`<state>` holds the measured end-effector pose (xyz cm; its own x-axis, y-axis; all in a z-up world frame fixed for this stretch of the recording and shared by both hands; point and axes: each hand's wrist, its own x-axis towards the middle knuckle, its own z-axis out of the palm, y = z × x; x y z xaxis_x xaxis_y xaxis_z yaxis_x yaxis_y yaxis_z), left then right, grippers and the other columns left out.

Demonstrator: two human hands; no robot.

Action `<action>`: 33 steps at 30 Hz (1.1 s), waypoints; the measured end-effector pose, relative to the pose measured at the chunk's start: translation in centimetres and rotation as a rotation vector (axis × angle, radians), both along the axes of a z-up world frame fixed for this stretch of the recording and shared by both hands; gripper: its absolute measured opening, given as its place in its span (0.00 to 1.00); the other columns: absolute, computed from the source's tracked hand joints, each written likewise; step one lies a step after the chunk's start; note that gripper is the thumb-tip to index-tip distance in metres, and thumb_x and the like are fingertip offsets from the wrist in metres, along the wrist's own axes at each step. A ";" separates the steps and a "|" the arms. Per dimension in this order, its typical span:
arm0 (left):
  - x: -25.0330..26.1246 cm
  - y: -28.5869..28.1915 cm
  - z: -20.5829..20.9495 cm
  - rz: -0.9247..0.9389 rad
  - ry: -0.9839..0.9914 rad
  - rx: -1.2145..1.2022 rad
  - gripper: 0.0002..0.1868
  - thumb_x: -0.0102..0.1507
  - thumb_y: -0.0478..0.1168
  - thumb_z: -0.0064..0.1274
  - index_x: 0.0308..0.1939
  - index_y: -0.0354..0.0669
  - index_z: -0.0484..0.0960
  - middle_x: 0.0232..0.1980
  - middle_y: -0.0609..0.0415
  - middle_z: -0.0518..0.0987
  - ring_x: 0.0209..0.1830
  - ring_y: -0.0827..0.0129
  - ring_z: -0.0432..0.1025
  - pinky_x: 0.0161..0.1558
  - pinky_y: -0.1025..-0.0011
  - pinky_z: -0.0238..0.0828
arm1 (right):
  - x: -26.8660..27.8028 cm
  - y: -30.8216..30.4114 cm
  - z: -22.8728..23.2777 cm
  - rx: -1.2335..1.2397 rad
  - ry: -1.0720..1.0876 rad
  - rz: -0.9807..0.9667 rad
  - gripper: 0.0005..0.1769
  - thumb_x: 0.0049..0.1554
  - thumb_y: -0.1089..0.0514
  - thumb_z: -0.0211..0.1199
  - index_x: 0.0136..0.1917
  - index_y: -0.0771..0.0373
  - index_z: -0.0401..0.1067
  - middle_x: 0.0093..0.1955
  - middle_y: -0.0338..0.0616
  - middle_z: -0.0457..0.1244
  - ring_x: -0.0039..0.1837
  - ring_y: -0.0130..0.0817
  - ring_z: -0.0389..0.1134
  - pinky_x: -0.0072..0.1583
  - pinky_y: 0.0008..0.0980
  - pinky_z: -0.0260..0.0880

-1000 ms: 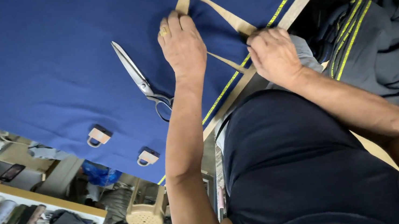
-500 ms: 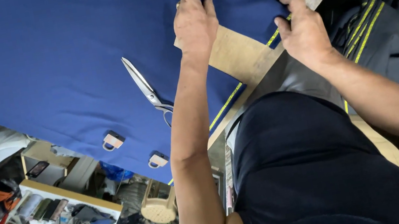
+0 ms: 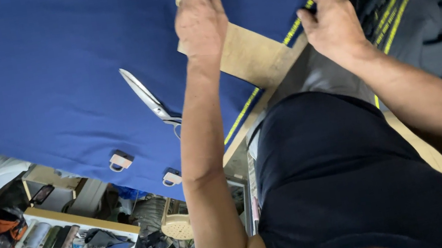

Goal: The person uses large shears to cut a large piece of blue fabric on a wooden table. They measure and cut the fabric into rectangular pieces, occasionally adjusting the fabric and using a measuring tape to guide the cuts.

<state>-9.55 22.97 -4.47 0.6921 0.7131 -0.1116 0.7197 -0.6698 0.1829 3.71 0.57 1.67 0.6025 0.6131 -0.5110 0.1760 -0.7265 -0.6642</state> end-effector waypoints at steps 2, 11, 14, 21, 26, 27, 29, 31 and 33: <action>-0.2 0.2 0.0 -0.041 0.001 0.037 0.25 0.65 0.48 0.57 0.63 0.52 0.65 0.48 0.57 0.82 0.37 0.63 0.81 0.41 0.71 0.78 | 0.0 0.2 0.3 0.002 -0.018 0.019 0.22 0.64 0.61 0.63 0.69 0.67 0.62 0.56 0.59 0.69 0.58 0.58 0.70 0.60 0.46 0.68; -16.8 -3.5 8.5 0.311 -0.002 0.051 0.25 0.70 0.45 0.55 0.65 0.30 0.73 0.58 0.35 0.79 0.60 0.40 0.72 0.64 0.52 0.67 | -0.1 -1.7 -1.0 0.019 -0.296 0.128 0.24 0.64 0.62 0.68 0.68 0.69 0.64 0.63 0.63 0.63 0.53 0.64 0.70 0.51 0.58 0.71; -21.9 -7.6 11.1 0.596 0.055 -0.014 0.19 0.67 0.40 0.52 0.59 0.32 0.75 0.54 0.32 0.76 0.55 0.32 0.70 0.51 0.45 0.70 | -0.2 -1.2 -0.3 -0.072 -0.443 0.191 0.31 0.60 0.58 0.75 0.70 0.69 0.64 0.60 0.59 0.57 0.53 0.63 0.69 0.44 0.58 0.74; -27.0 -10.5 8.0 0.654 0.010 -0.081 0.18 0.67 0.45 0.53 0.56 0.37 0.75 0.49 0.39 0.79 0.49 0.41 0.75 0.47 0.49 0.73 | 0.0 -0.9 -0.3 -0.091 -0.532 0.175 0.47 0.55 0.58 0.85 0.72 0.75 0.55 0.69 0.67 0.51 0.64 0.71 0.64 0.63 0.51 0.73; -24.9 -9.9 8.8 0.584 0.016 0.020 0.19 0.67 0.53 0.55 0.53 0.45 0.80 0.46 0.45 0.80 0.42 0.45 0.76 0.35 0.50 0.73 | 1.6 -2.9 -2.7 -0.160 -0.752 0.287 0.30 0.58 0.50 0.81 0.65 0.66 0.70 0.55 0.56 0.67 0.54 0.60 0.68 0.51 0.53 0.69; -24.9 -9.8 8.5 0.585 0.011 0.020 0.19 0.67 0.53 0.55 0.53 0.45 0.80 0.46 0.45 0.80 0.42 0.45 0.76 0.35 0.50 0.73 | 1.5 -3.1 -3.6 -0.160 -0.757 0.287 0.30 0.58 0.50 0.81 0.65 0.66 0.70 0.55 0.56 0.67 0.54 0.60 0.68 0.51 0.53 0.69; -25.0 -9.4 8.1 0.620 0.114 -0.039 0.25 0.67 0.58 0.52 0.57 0.41 0.79 0.50 0.40 0.74 0.48 0.35 0.70 0.41 0.41 0.71 | 1.5 -3.2 -5.4 -0.178 -0.799 0.292 0.17 0.58 0.48 0.76 0.53 0.59 0.77 0.49 0.49 0.70 0.49 0.53 0.70 0.47 0.48 0.71; -25.3 -10.1 8.2 0.597 0.113 0.012 0.28 0.67 0.62 0.51 0.52 0.40 0.74 0.47 0.39 0.74 0.44 0.35 0.72 0.38 0.41 0.72 | 1.2 -3.0 -6.0 -0.146 -0.780 0.257 0.17 0.57 0.50 0.76 0.54 0.59 0.76 0.49 0.47 0.70 0.49 0.52 0.70 0.47 0.47 0.71; -25.6 -10.9 7.8 0.572 0.114 0.058 0.32 0.66 0.67 0.50 0.47 0.38 0.70 0.43 0.39 0.74 0.40 0.34 0.74 0.34 0.42 0.72 | 1.0 -3.0 -6.2 -0.117 -0.761 0.224 0.16 0.57 0.52 0.75 0.54 0.60 0.75 0.50 0.45 0.70 0.49 0.50 0.71 0.46 0.47 0.72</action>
